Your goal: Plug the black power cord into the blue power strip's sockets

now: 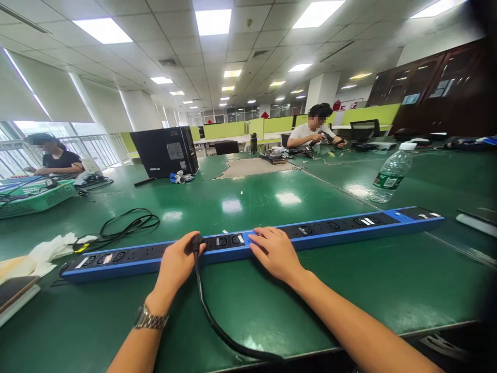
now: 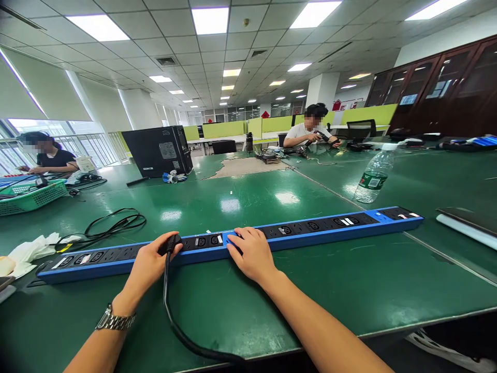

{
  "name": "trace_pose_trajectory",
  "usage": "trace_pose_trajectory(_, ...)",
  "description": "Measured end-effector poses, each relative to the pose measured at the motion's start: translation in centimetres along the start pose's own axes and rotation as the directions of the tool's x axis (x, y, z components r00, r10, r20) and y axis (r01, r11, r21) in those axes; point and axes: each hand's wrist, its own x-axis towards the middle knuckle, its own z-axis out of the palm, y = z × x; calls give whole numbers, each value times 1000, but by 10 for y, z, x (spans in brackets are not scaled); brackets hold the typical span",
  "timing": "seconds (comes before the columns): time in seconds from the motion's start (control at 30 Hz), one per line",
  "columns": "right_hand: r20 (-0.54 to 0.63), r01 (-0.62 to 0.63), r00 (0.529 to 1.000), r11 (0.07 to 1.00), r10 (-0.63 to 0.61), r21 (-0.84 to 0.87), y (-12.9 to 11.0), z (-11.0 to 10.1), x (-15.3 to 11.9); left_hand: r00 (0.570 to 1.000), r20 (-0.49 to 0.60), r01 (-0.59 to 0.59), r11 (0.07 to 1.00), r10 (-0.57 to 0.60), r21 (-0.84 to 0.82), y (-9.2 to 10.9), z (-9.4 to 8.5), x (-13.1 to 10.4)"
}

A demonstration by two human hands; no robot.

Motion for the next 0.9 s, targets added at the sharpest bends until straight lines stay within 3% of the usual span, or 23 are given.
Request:
trace_pose_trajectory(0.37,-31,4,1000,1000,-4,-5,-2,2,0,979,-77,-190,982,191,24,-2,13,-4)
trace_pose_trajectory(0.73,-27,1,1000,1000,-1,-5,-2,2,1,996,-77,-44,999,42,-25,-2,15,1)
trace_pose_trajectory(0.9,-46,-7,999,1000,7,-3,-3,3,1,988,-101,-112,994,113,9,-1,20,0)
